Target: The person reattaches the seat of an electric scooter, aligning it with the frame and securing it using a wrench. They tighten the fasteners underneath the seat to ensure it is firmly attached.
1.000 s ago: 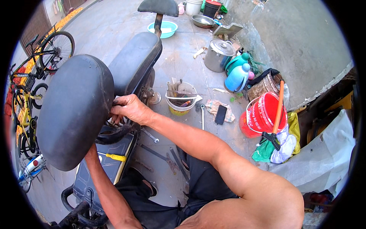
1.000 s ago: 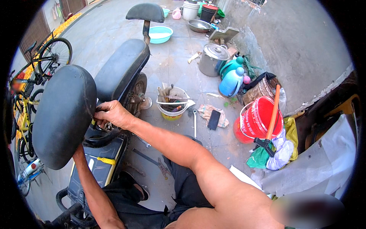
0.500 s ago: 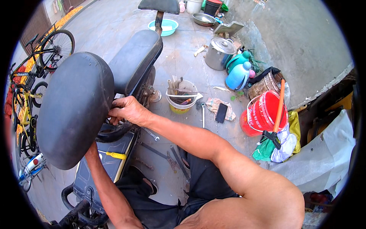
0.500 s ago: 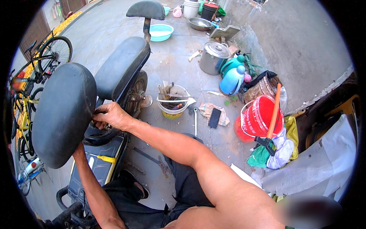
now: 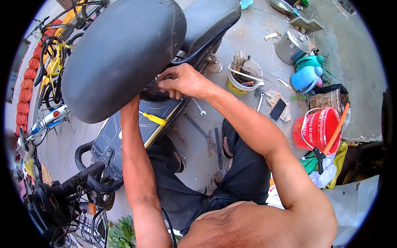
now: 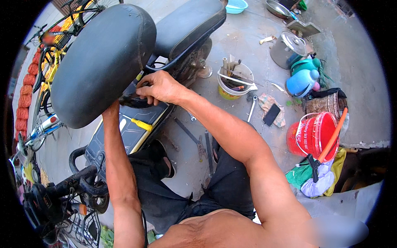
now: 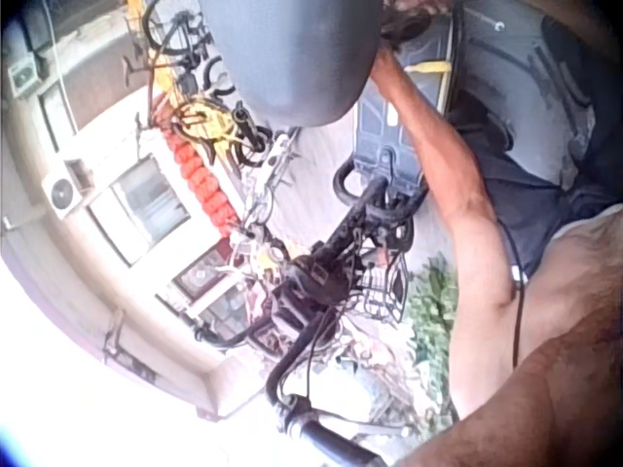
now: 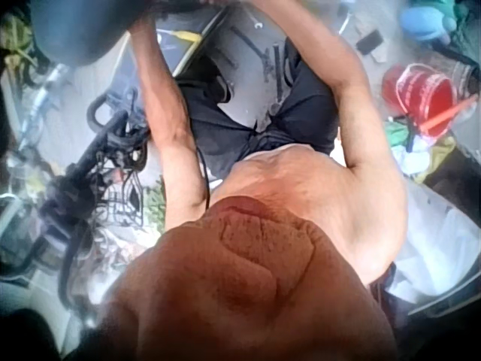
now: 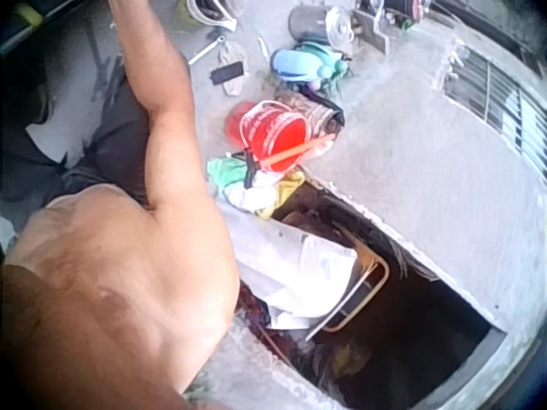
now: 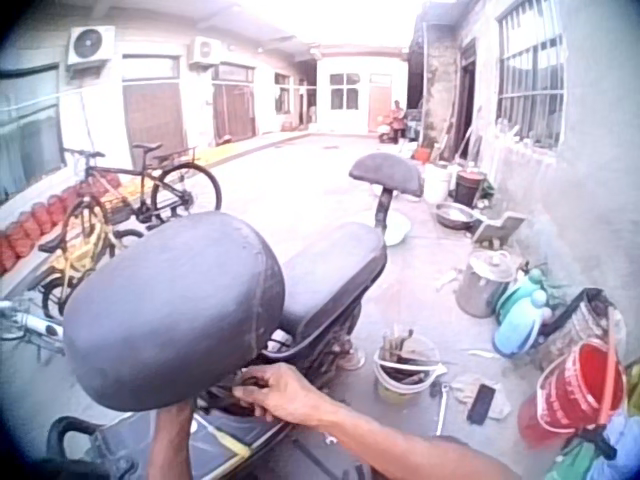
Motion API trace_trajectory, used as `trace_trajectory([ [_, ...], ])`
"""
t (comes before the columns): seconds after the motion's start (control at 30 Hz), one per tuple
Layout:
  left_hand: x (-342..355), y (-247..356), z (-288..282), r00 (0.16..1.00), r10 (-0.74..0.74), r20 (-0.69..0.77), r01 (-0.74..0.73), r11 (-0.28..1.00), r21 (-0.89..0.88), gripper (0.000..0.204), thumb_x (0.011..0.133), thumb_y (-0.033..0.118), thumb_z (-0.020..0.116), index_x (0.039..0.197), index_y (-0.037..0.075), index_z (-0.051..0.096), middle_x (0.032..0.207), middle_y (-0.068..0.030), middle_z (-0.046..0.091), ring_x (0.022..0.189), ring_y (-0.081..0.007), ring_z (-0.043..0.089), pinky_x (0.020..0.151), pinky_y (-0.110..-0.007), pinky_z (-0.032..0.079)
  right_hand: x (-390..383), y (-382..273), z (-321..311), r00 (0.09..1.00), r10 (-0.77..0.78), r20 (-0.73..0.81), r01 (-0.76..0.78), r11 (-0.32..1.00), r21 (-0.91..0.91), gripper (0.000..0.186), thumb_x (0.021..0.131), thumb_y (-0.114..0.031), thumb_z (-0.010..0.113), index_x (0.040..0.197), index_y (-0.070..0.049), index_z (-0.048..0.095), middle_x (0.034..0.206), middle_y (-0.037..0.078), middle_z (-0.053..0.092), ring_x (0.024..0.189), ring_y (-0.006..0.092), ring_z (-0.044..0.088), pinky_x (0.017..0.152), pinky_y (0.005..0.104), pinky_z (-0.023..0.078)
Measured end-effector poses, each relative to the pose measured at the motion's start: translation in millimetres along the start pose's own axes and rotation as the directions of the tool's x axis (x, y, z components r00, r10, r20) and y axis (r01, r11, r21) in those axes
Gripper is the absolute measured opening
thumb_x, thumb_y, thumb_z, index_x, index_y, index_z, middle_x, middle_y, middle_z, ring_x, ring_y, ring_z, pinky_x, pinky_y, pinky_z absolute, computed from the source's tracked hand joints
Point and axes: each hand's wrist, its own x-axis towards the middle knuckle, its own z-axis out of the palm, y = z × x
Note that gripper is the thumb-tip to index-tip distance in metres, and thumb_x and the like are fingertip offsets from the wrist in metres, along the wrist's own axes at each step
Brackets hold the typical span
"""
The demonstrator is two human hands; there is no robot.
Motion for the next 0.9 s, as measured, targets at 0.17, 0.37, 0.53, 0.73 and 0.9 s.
trace_trajectory([
  [0.17,-4,10,-13,1.0,0.005,-0.002,-0.005,1.0,-0.019,0.044,0.087,0.02,0.068,0.128,0.008,0.059,0.126,-0.0167,0.06,0.12,-0.0353,0.053,0.102,-0.046,0.038,-8,2,-7,0.998,-0.046,-0.047,0.047,0.999,0.026,0.021,0.089,-0.012,0.065,0.104,0.003,0.067,0.08,0.009,0.066,0.062,0.0116,0.062,0.052,0.0243,0.052],
  [0.37,0,13,-18,1.0,0.018,-0.022,-0.018,1.0,-0.007,0.043,0.087,0.02,0.068,0.128,0.008,0.059,0.125,-0.0165,0.061,0.119,-0.0352,0.054,0.101,-0.046,0.039,-12,-5,-39,0.965,-0.169,-0.199,0.223,0.93,0.293,0.027,0.093,-0.017,0.065,0.113,0.002,0.062,0.092,0.016,0.069,0.073,0.0147,0.066,0.063,0.0268,0.057],
  [0.53,6,14,-14,0.999,0.021,-0.038,-0.021,1.0,0.002,0.043,0.087,0.02,0.068,0.128,0.009,0.06,0.124,-0.0163,0.061,0.118,-0.0351,0.055,0.101,-0.046,0.04,-7,0,-41,0.96,-0.182,-0.211,0.256,0.873,0.416,0.026,0.093,-0.018,0.067,0.11,0.001,0.062,0.092,0.016,0.069,0.074,0.0165,0.066,0.065,0.0295,0.058],
  [0.73,-1,6,-14,0.991,-0.125,0.046,0.133,0.944,-0.303,0.044,0.087,0.022,0.068,0.129,0.01,0.059,0.127,-0.0158,0.06,0.119,-0.0347,0.054,0.1,-0.045,0.04,-3,-1,-46,0.947,-0.195,-0.256,0.3,0.823,0.482,0.028,0.093,-0.019,0.066,0.11,0.002,0.06,0.092,0.014,0.068,0.075,0.0178,0.066,0.064,0.0296,0.058],
  [0.9,1,9,-17,0.986,-0.166,0.002,0.153,0.907,-0.393,0.045,0.088,0.022,0.069,0.129,0.008,0.058,0.13,-0.0159,0.059,0.12,-0.0334,0.053,0.102,-0.044,0.039,4,2,-42,0.951,-0.18,-0.251,0.29,0.804,0.519,0.028,0.092,-0.018,0.067,0.111,0.003,0.06,0.091,0.013,0.067,0.074,0.018,0.066,0.063,0.0302,0.058],
])
